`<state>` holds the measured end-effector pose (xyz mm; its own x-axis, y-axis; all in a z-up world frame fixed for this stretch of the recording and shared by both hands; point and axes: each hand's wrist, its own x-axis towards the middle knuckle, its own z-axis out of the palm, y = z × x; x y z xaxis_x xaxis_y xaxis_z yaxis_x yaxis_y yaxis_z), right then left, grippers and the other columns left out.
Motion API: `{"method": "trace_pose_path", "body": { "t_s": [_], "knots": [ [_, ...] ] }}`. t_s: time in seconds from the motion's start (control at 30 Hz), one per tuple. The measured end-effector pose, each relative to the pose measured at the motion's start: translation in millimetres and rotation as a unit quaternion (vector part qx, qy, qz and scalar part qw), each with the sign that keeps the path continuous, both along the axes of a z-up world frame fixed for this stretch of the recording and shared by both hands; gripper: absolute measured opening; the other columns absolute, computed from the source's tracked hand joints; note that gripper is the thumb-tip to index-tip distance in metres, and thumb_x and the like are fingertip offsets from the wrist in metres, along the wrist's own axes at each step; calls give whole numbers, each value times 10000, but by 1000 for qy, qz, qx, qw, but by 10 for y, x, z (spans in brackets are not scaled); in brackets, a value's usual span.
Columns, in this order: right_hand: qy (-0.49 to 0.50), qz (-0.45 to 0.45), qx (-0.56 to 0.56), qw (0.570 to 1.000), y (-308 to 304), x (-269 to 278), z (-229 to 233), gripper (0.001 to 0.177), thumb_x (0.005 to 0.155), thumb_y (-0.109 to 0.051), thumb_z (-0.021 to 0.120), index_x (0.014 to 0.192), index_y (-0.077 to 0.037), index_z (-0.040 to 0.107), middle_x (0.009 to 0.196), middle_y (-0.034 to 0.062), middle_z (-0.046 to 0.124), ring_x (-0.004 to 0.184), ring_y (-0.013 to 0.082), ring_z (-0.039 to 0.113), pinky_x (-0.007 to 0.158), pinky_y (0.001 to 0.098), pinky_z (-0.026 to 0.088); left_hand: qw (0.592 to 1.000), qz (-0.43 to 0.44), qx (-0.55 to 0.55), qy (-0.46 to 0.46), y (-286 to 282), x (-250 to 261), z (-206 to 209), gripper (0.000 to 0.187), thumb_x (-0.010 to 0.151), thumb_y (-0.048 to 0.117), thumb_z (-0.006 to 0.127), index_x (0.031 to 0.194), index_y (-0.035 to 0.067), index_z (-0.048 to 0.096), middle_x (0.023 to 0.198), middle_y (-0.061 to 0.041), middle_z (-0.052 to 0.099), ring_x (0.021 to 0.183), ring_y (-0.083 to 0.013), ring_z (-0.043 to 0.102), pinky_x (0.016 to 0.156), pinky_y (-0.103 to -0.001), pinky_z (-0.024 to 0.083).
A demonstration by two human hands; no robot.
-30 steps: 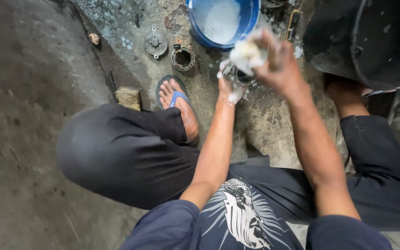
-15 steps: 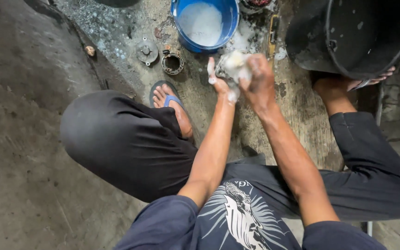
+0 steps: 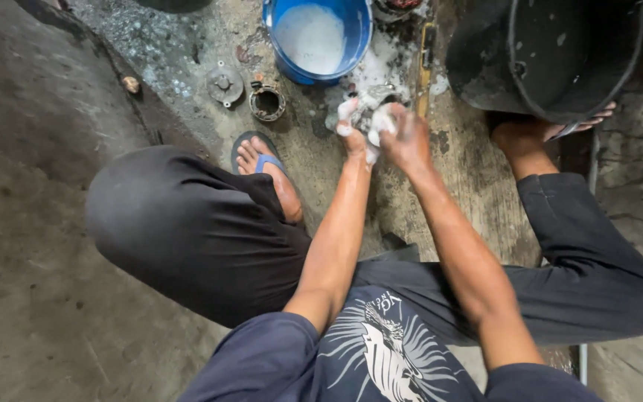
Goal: The person sits on a concrete floor and scrubs various mechanical parts, including a cylindrical housing and a smaller cylindrical component, using a brush and soapy water from a blue bucket. The person repeatedly dips the brush into the bucket and scrubs the parts, rinsing them in a black bucket.
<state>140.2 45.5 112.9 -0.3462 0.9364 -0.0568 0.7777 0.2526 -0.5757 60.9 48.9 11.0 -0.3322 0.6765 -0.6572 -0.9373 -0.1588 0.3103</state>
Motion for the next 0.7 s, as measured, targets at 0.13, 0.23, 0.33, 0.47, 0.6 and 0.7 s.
{"method": "trace_pose_path", "body": {
  "t_s": [0.13, 0.23, 0.33, 0.47, 0.6, 0.7],
  "knots": [
    [243, -185, -134, 943, 106, 28, -57, 390, 845, -56, 735, 1218, 28, 663, 965, 154, 731, 937, 222, 719, 846, 314, 580, 995, -4, 34, -95, 35, -61, 287, 342, 839, 423, 684, 857, 85, 738, 713, -124, 722, 503, -186, 667, 457, -286, 563],
    [210, -199, -20, 957, 74, -139, 235, 445, 820, -58, 819, 1229, 6, 654, 1057, 173, 722, 991, 285, 695, 863, 369, 581, 994, 16, 17, -110, 82, -21, 373, 322, 848, 384, 692, 876, 71, 765, 768, -132, 750, 593, -196, 708, 575, -322, 613],
    [51, -119, 139, 982, 119, -90, 274, 487, 742, -19, 884, 1180, 14, 675, 1144, 221, 696, 1095, 408, 677, 980, 456, 542, 986, 20, 20, -164, 35, -89, 825, 310, 857, 344, 678, 894, 48, 763, 819, -164, 752, 686, -241, 722, 682, -373, 617],
    [-30, 34, 139, 989, 258, -89, 854, 300, 804, 66, 860, 1071, 23, 729, 1067, 153, 708, 971, 291, 672, 869, 380, 600, 990, -59, 1, -125, 96, -83, 309, 349, 857, 384, 557, 1073, 135, 671, 1061, -181, 727, 985, -373, 670, 738, -485, 565],
    [-8, 127, 120, 985, 368, 121, 779, 408, 653, 67, 702, 1056, 18, 738, 1059, 185, 721, 983, 363, 659, 887, 440, 516, 988, -6, -12, -152, 154, -190, 374, 245, 831, 341, 614, 927, 136, 708, 899, -114, 748, 829, -311, 698, 717, -397, 576],
    [-4, 86, -56, 995, 399, -25, 1267, 371, 712, 100, 640, 1045, -1, 770, 1018, 151, 764, 919, 269, 709, 773, 361, 533, 985, 34, 9, -168, 156, -259, 448, 123, 809, 286, 619, 782, 166, 618, 764, -84, 694, 732, -273, 662, 711, -365, 552]
  ]
}}
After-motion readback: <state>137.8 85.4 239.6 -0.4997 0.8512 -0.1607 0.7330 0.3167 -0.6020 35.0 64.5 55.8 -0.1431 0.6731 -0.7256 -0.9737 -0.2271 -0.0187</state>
